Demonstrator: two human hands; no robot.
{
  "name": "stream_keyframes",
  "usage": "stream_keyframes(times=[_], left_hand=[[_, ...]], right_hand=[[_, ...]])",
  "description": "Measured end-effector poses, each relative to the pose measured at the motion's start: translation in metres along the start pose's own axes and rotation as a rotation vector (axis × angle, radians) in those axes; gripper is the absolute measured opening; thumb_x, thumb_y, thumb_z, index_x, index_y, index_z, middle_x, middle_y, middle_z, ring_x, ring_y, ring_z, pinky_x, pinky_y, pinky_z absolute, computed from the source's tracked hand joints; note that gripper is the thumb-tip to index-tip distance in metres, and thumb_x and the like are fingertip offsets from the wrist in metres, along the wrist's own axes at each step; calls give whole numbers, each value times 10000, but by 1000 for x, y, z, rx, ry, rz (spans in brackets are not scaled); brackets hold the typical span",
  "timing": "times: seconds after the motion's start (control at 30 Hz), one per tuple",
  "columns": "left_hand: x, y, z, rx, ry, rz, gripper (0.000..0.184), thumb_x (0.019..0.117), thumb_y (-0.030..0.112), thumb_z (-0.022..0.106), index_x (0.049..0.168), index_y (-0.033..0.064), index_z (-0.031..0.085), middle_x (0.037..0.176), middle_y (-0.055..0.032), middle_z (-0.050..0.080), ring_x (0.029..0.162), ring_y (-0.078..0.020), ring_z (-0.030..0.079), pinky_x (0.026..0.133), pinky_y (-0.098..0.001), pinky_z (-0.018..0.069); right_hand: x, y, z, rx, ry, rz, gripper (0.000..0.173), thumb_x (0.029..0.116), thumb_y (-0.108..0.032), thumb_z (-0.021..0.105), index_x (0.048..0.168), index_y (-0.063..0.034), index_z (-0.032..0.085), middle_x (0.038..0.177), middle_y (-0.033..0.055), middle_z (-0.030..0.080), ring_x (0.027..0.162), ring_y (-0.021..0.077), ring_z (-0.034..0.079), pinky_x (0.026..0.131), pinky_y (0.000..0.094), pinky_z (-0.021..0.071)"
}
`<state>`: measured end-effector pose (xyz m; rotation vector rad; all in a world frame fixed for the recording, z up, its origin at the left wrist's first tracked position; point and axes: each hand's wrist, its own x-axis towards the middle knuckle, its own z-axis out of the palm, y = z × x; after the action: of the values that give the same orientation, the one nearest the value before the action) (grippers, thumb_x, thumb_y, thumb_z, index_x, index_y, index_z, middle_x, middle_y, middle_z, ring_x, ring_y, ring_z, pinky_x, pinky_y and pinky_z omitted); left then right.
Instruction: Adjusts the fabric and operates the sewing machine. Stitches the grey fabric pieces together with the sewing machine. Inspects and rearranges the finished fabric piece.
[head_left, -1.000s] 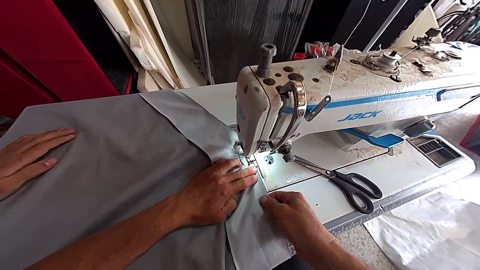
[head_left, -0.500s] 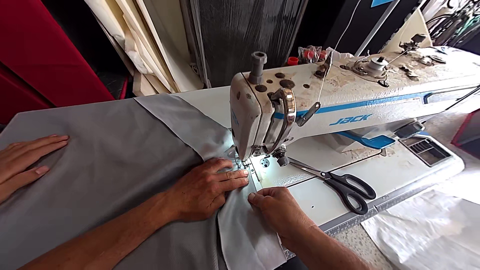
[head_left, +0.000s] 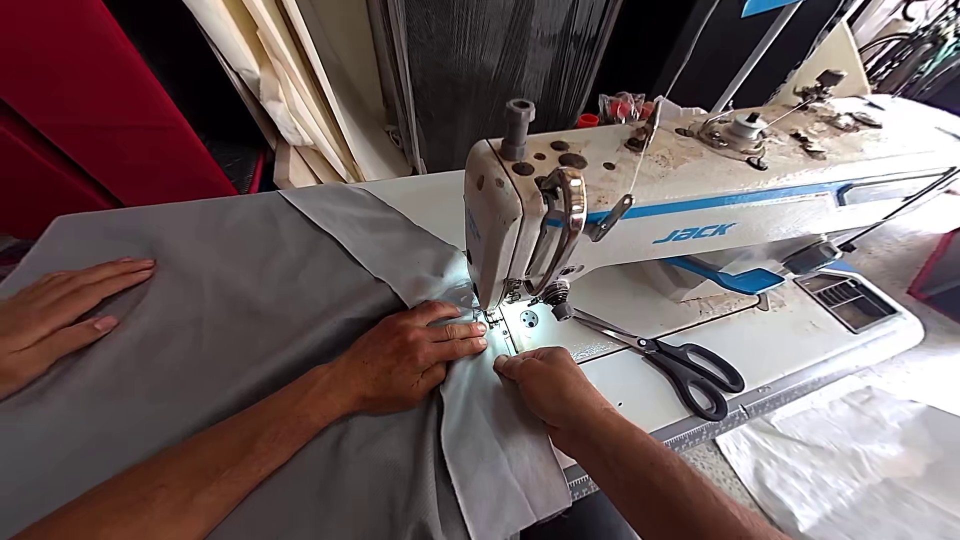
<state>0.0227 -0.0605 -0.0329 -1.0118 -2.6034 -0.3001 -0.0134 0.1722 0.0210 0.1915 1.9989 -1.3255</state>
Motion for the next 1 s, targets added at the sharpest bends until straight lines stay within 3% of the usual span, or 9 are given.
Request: stream_keyframes(times=[0.2, 0.33, 0.5, 0.63, 0.7, 0.83, 0.93, 1.0], left_hand=[[-3, -1, -3, 62, 26, -13, 403, 1003, 165, 441, 1287, 165, 726, 1393, 41, 661, 1379, -155, 536, 1173, -330, 409], [-7, 12, -15, 136, 7, -138, 402, 969, 169, 450, 1238, 187, 749, 1356, 54, 684, 1332, -143, 581, 1107, -359, 471], [-14, 83, -42, 26, 215, -495, 372, 1005, 229, 453, 1198, 114, 750, 1241, -14, 727, 1210, -153, 659, 1046, -394, 547], [-23, 157, -42, -71, 276, -602, 316, 1012, 197, 496, 1131, 50, 749, 1156, -108, 749, 1194, -210, 666, 1054, -410, 522], [-20, 168, -35, -126, 311, -610, 299, 1030, 207, 495, 1132, 64, 736, 1148, -96, 747, 1211, -177, 651, 1070, -367, 512], [8, 132, -25, -89, 339, -572, 357, 1039, 224, 433, 1152, 86, 742, 1205, -58, 730, 1194, -159, 659, 1025, -366, 551], [20, 91, -17, -95, 173, -469, 385, 1058, 220, 397, 1193, 122, 744, 1346, -24, 675, 1348, -171, 565, 1141, -400, 464], [15, 71, -16, -125, 88, -349, 398, 1032, 152, 379, 1185, 165, 747, 1368, 14, 667, 1398, -169, 518, 1179, -402, 420]], right_hand=[[-3, 8, -4, 30, -46, -32, 217, 988, -184, 674, 820, -46, 686, 734, 68, 654, 678, 143, 638, 636, 311, 523], [-11, 20, -7, 30, -116, -34, 169, 965, -178, 685, 853, -51, 686, 776, 62, 673, 712, 140, 657, 657, 324, 541], [-13, 23, -5, -38, -62, -39, 214, 879, -278, 761, 791, -94, 693, 784, 53, 663, 738, 175, 639, 668, 409, 507], [-12, 24, -5, -33, -80, -41, 239, 873, -311, 761, 799, -96, 687, 816, 58, 660, 779, 193, 639, 699, 441, 502], [-12, 23, -6, -24, -93, -31, 253, 874, -318, 760, 809, -88, 676, 816, 63, 650, 776, 198, 634, 694, 441, 499], [-11, 24, -7, -23, -101, -17, 261, 872, -323, 767, 821, -83, 679, 828, 70, 661, 780, 198, 644, 698, 436, 511], [-11, 23, -5, -27, -75, -16, 262, 858, -330, 786, 825, -83, 706, 831, 66, 679, 784, 193, 654, 706, 435, 515], [-12, 23, -4, -24, -57, -15, 253, 841, -323, 805, 801, -90, 717, 810, 56, 682, 771, 183, 652, 699, 428, 508]])
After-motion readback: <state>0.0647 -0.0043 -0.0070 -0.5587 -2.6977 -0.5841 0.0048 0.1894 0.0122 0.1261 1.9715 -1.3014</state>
